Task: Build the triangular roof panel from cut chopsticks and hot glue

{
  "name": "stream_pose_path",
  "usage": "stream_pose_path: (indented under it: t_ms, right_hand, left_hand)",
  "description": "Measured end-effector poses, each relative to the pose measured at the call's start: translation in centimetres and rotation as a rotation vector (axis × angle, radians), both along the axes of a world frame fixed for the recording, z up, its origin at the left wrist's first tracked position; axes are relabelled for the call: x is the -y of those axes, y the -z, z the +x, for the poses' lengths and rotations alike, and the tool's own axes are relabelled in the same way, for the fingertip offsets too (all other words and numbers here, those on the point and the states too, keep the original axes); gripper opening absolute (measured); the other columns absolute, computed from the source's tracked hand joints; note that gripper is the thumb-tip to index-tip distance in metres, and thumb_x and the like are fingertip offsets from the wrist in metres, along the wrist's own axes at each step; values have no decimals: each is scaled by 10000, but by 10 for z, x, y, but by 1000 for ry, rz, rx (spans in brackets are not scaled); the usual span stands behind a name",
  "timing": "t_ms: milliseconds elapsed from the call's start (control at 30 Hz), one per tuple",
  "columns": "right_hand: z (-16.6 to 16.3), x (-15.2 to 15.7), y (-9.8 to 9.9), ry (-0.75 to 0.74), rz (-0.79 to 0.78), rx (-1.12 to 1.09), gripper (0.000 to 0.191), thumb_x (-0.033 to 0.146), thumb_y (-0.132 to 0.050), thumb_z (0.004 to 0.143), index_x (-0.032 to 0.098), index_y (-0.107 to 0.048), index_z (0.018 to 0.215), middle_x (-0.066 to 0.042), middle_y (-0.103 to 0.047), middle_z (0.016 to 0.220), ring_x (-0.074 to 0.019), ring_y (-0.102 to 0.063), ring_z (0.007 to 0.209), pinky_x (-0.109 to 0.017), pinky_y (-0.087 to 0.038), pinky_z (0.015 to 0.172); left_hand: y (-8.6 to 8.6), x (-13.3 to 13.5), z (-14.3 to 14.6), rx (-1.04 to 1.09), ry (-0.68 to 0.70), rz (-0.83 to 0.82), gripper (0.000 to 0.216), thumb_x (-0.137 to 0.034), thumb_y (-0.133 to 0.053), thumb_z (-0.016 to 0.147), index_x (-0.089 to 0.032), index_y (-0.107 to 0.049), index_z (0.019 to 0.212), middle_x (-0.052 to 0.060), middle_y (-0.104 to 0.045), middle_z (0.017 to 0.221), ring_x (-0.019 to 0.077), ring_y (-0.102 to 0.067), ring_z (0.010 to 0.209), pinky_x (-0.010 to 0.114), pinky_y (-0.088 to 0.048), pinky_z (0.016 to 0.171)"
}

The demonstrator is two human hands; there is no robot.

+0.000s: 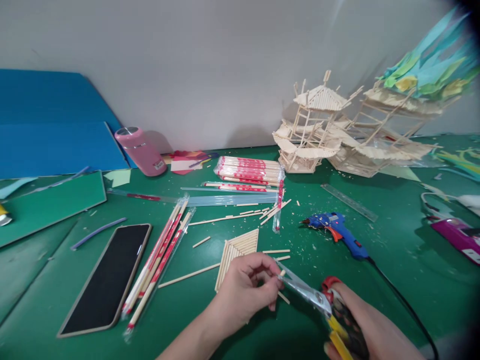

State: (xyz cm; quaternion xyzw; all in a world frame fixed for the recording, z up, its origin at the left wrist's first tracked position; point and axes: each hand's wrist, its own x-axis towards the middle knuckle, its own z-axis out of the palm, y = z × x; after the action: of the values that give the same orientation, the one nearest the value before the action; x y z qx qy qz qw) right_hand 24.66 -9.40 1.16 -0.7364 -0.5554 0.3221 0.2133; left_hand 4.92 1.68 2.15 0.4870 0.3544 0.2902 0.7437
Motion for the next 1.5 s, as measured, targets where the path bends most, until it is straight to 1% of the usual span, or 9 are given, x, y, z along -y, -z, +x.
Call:
stream_pose_path:
  t_ms: [233,567,700,833,967,1067,1233,1400,1500]
  right_hand:
    - [-7,-9,-15,-23,-35,9,249,278,-596,598,246,-491,822,24,-603,657,-133,-596,552,-187,-464,496]
    - [-15,-13,-17,-28,-172,-91,189,291,-530,672,232,-452,834,26,-583,653,-121,-590,575,-169,-471,527]
    - [-15,-12,-15,16,-138,-105,251,267,-578,611,240,-481,842,33,-594,631,-130,-598,536,-161,-451,447]
    - [-8,-8,-12,-29,-66,-31,288,270,-629,626,241,-528,895,18,-630,730,-143,-618,613,-178,-479,502]
    - [-2,-2,-4,-57,-26,46,179,327,-540,811,244,-564,968,-6,-630,862,-136,-608,718,-235,-504,617]
    - [2,1,-1,-75,-30,61,238,323,-489,868,190,-544,1057,-45,-579,1037,-150,-586,838,-319,-501,709]
    - [9,0,-4,-121,-13,86,311,327,-517,851,184,-510,1126,-60,-563,1093,-179,-581,901,-363,-495,758]
    - [9,0,-6,-129,12,122,562,276,-682,634,240,-497,1164,-38,-623,1046,-244,-608,928,-285,-507,792]
    - [8,1,-6,-126,26,141,587,271,-668,605,240,-493,1165,-49,-623,1076,-267,-601,961,-296,-507,808]
  left_hand:
    - [0,3,-1,61,-14,-43,106,-139,-629,662,-128,-533,704,-34,-554,582,39,-509,424,142,-429,416]
    - [-3,1,0,173,-2,-54,229,-330,-657,717,-121,-577,761,-6,-597,628,59,-552,476,177,-450,498]
    - [-3,1,-2,192,5,-13,232,-353,-632,745,-124,-612,768,5,-600,647,75,-553,488,212,-458,526]
    - [-4,1,-5,75,39,175,172,-285,-567,797,-126,-631,787,22,-575,716,79,-541,530,211,-450,525]
    - [-6,-1,-7,-76,84,419,157,-201,-503,822,-125,-637,791,29,-574,680,92,-522,551,213,-433,531]
    - [-6,-3,-8,-83,92,463,153,-179,-494,819,-128,-637,796,29,-577,680,90,-520,549,206,-425,523]
    - [-8,-4,-8,-81,103,447,141,-160,-509,798,-124,-645,789,23,-573,665,85,-519,540,193,-426,512]
    - [-10,-5,-7,-71,105,390,131,-159,-532,775,-118,-655,757,17,-566,648,73,-502,501,179,-427,478]
    - [-9,-5,-7,-65,116,371,128,-166,-544,774,-117,-659,750,19,-571,651,71,-508,500,177,-435,482]
